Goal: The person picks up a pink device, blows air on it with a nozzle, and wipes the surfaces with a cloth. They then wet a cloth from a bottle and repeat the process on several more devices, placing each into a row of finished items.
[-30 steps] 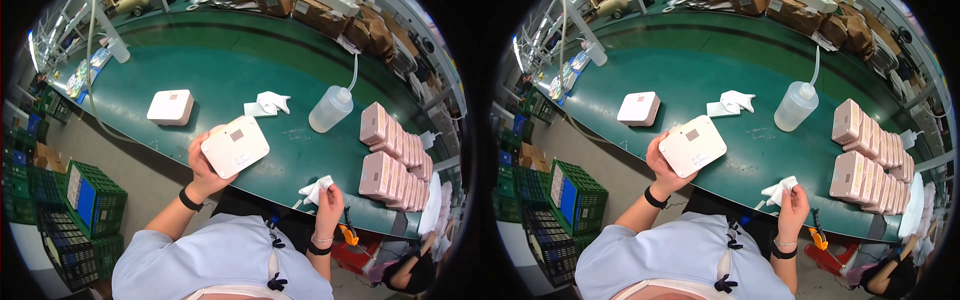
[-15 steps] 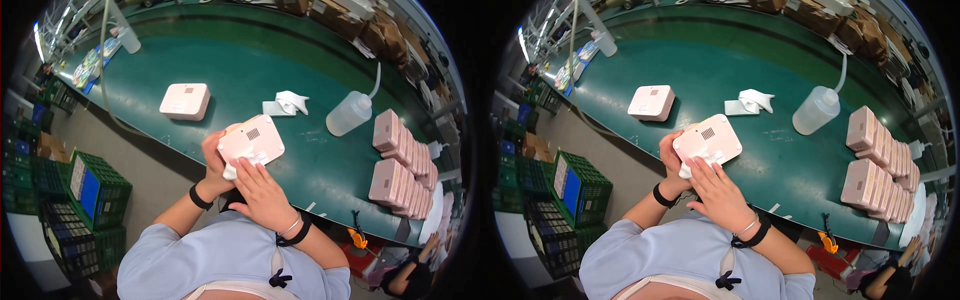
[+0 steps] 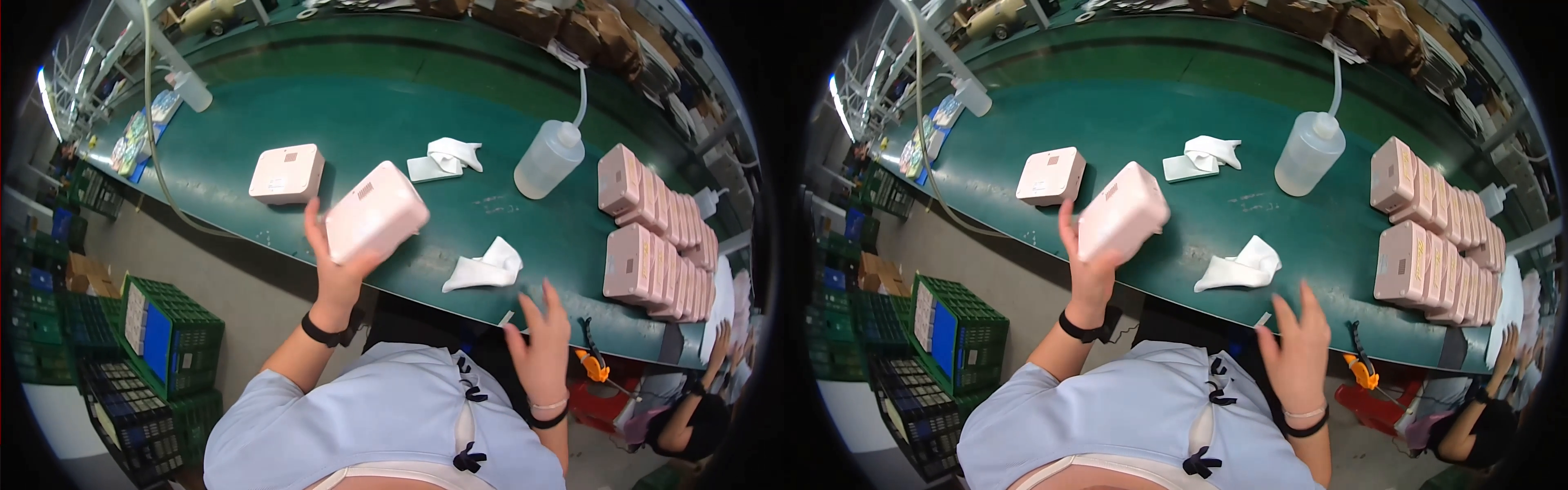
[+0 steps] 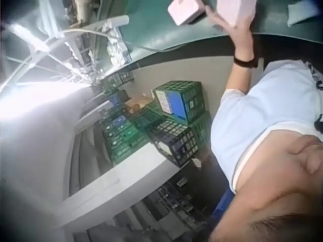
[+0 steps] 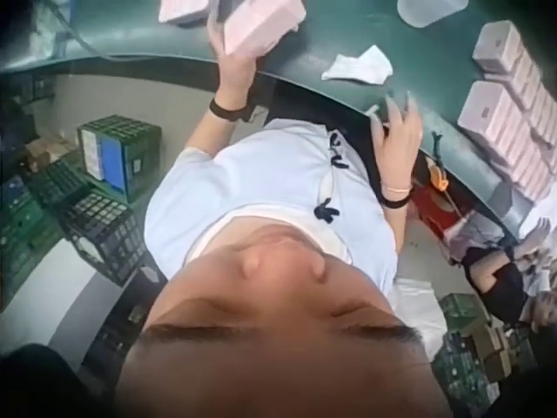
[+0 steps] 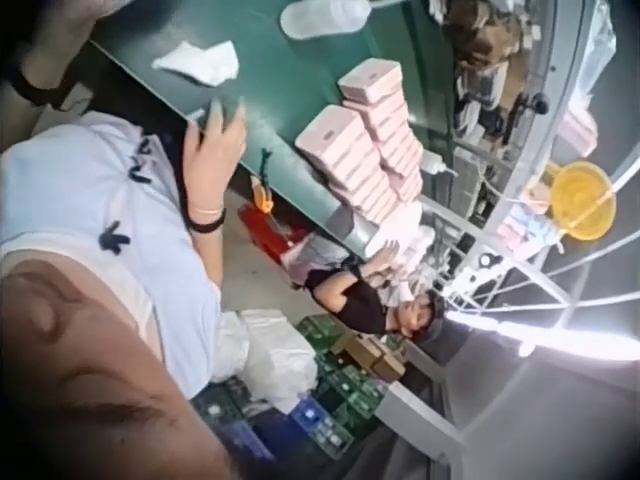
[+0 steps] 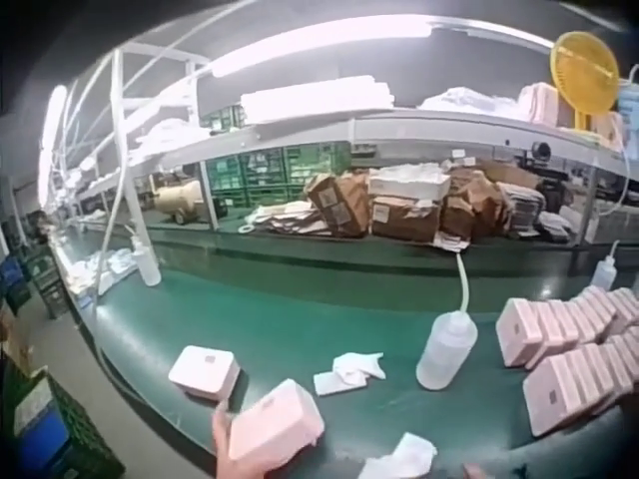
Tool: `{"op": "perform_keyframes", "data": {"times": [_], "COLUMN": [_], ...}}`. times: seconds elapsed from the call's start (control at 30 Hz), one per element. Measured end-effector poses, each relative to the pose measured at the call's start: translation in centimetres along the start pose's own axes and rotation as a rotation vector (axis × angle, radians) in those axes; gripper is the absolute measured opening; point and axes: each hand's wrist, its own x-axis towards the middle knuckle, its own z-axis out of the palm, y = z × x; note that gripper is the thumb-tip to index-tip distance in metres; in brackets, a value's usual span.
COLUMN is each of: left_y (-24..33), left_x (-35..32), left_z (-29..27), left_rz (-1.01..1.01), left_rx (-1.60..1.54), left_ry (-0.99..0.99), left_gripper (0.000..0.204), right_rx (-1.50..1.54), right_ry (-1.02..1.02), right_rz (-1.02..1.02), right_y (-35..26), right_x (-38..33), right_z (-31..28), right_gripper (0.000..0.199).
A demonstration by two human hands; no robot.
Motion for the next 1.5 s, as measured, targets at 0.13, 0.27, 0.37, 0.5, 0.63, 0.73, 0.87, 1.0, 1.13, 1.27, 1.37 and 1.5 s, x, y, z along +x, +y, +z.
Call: {"op": "perform_keyframes", "data": {"times": [0.13,0.27,0.37,0.5,0.63,0.73,0.87,1.0,1.13,1.27,1.37,1.5], "left_y": [2.3,2.6,2.8,3.4,4.8,6.1,8.7,11.3,12.6,12.3,12.1,10.7], "left_x": [0.7,0.2,-0.5,-0.8,-1.6,-2.5,-4.3,-7.3,-10.7,-13.1,-13.8,-14.3], "left_z": [0.1,0.7,0.6,0.0,-1.8,-4.1,-7.2,-10.6,-13.3,-15.5,-16.7,-18.9], "left_rz": [-0.594,-0.774,-0.868,-1.007,-1.025,-0.992,-0.948,-0.894,-0.857,-0.836,-0.755,-0.492], "left_rx": [-0.721,-1.059,-1.201,-1.407,-1.414,-1.309,-1.184,-1.079,-0.894,-0.715,-0.423,0.117], "left_ry": [-0.027,-0.059,-0.041,-0.070,-0.094,-0.091,-0.017,0.093,0.287,0.565,0.661,0.687], "left_gripper": [0.092,0.085,0.084,0.085,0.082,0.083,0.083,0.081,0.079,0.082,0.080,0.084], "right_rx": [0.734,0.975,0.921,0.795,0.801,0.952,1.321,0.550,0.293,0.224,0.209,0.174], "right_ry": [-0.309,0.452,0.781,0.876,1.117,1.179,0.268,-0.144,-0.401,-0.379,-0.399,-0.302], "right_rz": [0.807,1.015,0.907,0.694,0.563,0.450,0.025,-0.565,-0.531,-0.562,-0.623,-0.612], "right_y": [6.6,10.4,13.8,14.4,11.1,7.2,2.6,-5.4,-10.2,-12.8,-13.9,-14.8], "right_x": [-9.0,-14.0,-14.3,-13.5,-10.9,-6.9,-3.3,1.6,2.6,2.9,3.2,3.5], "right_z": [-0.2,4.4,5.8,6.7,5.8,2.7,1.5,2.4,4.1,5.0,5.7,7.5], "right_gripper": [0.028,0.030,0.034,0.040,0.048,0.054,0.060,0.049,0.046,0.048,0.049,0.049]}}
